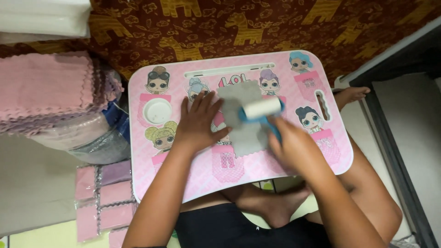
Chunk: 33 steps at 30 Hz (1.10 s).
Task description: The person sits on the floor and uses a lint roller to roll over small square cloths placed on a pink tray. After rolling, the person folds the cloth and places it into a clear plastic bag, then sets the packaged cloth aside.
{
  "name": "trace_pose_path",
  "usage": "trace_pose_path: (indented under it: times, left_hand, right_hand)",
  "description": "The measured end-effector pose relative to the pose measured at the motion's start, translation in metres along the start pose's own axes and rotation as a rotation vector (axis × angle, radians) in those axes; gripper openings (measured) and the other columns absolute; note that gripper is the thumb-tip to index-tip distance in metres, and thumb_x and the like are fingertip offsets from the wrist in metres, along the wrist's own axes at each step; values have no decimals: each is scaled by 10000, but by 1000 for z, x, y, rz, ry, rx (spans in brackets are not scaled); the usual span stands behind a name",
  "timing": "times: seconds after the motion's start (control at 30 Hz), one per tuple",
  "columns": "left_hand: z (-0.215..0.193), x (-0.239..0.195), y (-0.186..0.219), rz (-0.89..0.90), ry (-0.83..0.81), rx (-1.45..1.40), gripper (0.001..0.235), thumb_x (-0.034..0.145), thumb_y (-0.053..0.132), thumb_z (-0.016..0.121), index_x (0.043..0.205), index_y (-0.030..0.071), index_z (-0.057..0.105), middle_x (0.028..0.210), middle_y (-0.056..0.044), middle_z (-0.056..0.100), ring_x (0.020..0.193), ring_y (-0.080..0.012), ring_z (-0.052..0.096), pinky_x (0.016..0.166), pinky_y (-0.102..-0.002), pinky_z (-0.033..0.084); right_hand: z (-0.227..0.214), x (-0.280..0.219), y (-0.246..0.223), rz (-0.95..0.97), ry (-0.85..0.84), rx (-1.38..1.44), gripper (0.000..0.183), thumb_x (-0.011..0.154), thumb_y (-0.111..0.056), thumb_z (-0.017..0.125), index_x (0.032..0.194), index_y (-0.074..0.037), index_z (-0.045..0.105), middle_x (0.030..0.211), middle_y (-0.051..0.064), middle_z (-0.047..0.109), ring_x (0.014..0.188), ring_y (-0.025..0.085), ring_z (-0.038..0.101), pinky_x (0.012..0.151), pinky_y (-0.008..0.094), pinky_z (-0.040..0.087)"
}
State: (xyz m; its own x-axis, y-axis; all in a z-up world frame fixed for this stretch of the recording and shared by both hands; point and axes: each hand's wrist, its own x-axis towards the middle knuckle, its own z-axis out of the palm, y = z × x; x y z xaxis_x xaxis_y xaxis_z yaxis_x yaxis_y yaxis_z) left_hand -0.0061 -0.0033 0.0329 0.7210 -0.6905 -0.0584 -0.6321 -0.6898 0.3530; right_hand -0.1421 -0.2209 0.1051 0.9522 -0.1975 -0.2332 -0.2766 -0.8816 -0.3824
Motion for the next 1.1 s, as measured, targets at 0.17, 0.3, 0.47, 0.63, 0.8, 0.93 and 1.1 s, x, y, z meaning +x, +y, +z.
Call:
trace_pose_path:
  times: [0.17, 0.3, 0.47, 0.63, 0.8, 0.93, 1.1]
  left_hand:
    - [1, 2, 2, -22, -8, 7, 776, 877, 617, 600, 1529, 232, 435, 1617, -110, 366, 1534, -339, 256, 1204, -668, 127]
    - [-4, 1, 4, -33, -33, -20, 795, 875, 609, 597, 1540, 210, 426, 1634, -126, 346, 1548, -339, 232, 1217, -662, 83]
    - [-3, 1, 5, -58, -24, -47, 812, 860, 627, 589, 1535, 196, 447, 1645, -119, 344, 1559, -321, 219, 1228, -635, 58]
    - [-4, -1, 4, -72, -18, -48, 816, 857, 624, 595, 1534, 191, 454, 1647, -108, 345, 1562, -304, 214, 1239, -612, 47]
    - [-7, 1, 5, -69, -32, -92, 819, 857, 613, 602, 1533, 175, 455, 1640, -123, 355, 1560, -311, 211, 1233, -610, 20]
    - [0, 2, 1, -67, -49, -96, 823, 855, 607, 604, 1535, 171, 449, 1644, -130, 345, 1561, -321, 207, 1229, -619, 18]
    - [21, 4, -10, 42, 106, -33, 842, 876, 693, 502, 1519, 155, 422, 1643, -75, 295, 1543, -291, 166, 1197, -625, 28]
  right_hand:
    - [19, -84, 29, 17, 19, -57, 430, 922, -274, 558, 1344, -192, 576, 1160, 179, 717, 1062, 438, 701, 856, 592, 592]
    - [16, -86, 25, 63, -39, -47, 415, 943, -271, 530, 1349, -201, 573, 1158, 170, 717, 1088, 424, 700, 880, 571, 600]
    - [11, 8, 20, -7, 10, -2, 427, 964, -261, 508, 1380, -185, 564, 1226, 174, 687, 1131, 430, 670, 933, 594, 554]
    - [-3, 61, 12, -73, 39, 18, 438, 961, -230, 517, 1395, -190, 565, 1231, 162, 695, 1149, 403, 668, 968, 576, 530]
    - [-9, 2, 5, -64, 49, 13, 409, 955, -234, 527, 1335, -107, 606, 1118, 271, 710, 1075, 497, 673, 897, 634, 544]
    - [13, -73, 33, 1, 11, -32, 405, 950, -250, 534, 1336, -148, 607, 1113, 253, 725, 1046, 490, 697, 866, 620, 574]
    - [30, -86, 40, 34, 149, -144, 480, 918, -370, 544, 1387, -270, 562, 1207, -38, 713, 972, 321, 703, 664, 545, 563]
